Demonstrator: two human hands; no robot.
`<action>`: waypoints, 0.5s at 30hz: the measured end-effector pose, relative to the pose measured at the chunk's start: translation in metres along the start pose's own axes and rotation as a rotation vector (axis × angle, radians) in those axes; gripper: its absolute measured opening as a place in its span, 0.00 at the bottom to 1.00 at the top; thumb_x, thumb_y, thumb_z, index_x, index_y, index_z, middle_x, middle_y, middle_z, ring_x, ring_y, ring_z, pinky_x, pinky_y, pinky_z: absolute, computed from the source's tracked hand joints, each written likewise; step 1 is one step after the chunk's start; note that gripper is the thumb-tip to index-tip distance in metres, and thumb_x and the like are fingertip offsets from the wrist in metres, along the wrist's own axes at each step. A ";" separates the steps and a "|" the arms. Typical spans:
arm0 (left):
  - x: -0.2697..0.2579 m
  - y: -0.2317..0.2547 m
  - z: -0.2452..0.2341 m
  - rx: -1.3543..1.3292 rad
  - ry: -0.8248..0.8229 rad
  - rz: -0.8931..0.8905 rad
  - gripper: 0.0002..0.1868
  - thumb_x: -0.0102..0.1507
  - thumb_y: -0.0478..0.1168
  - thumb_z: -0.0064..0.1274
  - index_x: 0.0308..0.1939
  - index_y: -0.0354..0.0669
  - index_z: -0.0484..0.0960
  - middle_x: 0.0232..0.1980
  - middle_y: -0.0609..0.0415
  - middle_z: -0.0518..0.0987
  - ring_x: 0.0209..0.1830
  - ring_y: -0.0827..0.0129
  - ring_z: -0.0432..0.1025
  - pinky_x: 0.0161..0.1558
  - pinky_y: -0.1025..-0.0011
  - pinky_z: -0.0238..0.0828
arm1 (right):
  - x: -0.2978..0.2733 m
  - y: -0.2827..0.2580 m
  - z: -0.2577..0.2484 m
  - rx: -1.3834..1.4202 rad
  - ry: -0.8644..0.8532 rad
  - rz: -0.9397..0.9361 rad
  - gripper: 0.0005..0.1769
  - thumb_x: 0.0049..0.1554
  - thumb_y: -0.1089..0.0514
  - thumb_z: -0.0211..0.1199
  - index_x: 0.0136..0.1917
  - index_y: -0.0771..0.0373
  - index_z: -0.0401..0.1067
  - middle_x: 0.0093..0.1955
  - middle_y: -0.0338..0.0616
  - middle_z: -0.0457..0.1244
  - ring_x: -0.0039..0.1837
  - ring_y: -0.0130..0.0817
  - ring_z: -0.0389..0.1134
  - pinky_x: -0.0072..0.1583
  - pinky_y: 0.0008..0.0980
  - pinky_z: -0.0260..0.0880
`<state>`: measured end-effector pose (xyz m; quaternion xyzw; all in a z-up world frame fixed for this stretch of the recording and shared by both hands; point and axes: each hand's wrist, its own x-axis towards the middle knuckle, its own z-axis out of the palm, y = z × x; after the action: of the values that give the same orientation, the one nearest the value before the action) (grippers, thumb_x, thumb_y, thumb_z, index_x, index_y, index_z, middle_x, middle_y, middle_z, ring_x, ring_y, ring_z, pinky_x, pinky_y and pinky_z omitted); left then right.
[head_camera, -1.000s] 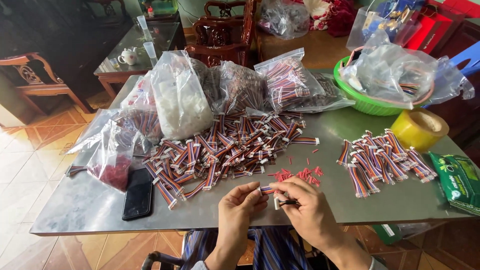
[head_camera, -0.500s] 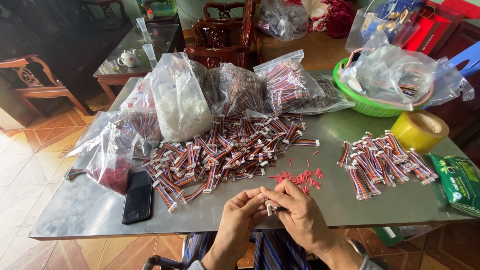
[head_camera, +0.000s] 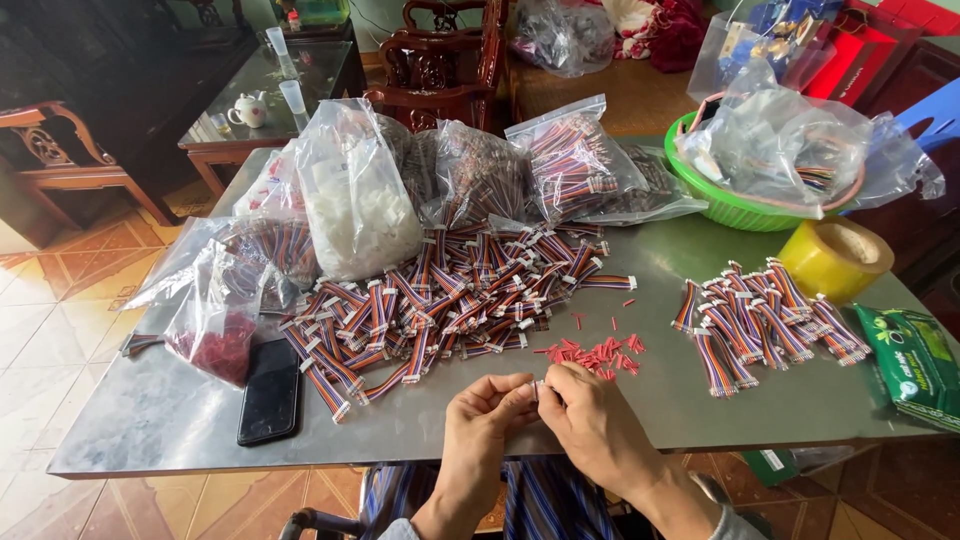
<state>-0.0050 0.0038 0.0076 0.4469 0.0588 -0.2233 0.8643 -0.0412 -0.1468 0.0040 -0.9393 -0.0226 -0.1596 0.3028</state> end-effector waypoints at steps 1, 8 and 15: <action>0.001 -0.003 -0.001 0.000 0.001 -0.002 0.08 0.60 0.28 0.62 0.43 0.26 0.86 0.37 0.36 0.87 0.34 0.55 0.81 0.40 0.62 0.83 | -0.001 0.001 0.004 0.000 -0.001 0.002 0.17 0.63 0.57 0.54 0.33 0.58 0.58 0.30 0.39 0.59 0.32 0.33 0.56 0.36 0.42 0.55; 0.005 0.001 -0.003 0.041 0.017 0.050 0.07 0.60 0.27 0.62 0.42 0.26 0.85 0.36 0.39 0.86 0.34 0.59 0.80 0.42 0.66 0.82 | 0.007 0.001 0.006 0.005 -0.015 -0.001 0.17 0.65 0.59 0.51 0.33 0.59 0.59 0.32 0.39 0.60 0.32 0.32 0.58 0.34 0.40 0.57; 0.001 -0.007 -0.006 0.134 -0.015 0.088 0.03 0.61 0.27 0.62 0.39 0.28 0.87 0.35 0.44 0.86 0.33 0.67 0.78 0.40 0.73 0.79 | -0.003 0.005 0.006 -0.065 -0.010 -0.068 0.14 0.63 0.59 0.54 0.34 0.58 0.59 0.33 0.40 0.60 0.32 0.39 0.60 0.35 0.45 0.61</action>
<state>-0.0065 0.0052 -0.0014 0.5043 0.0174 -0.1916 0.8418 -0.0421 -0.1476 -0.0041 -0.9481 -0.0509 -0.1657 0.2664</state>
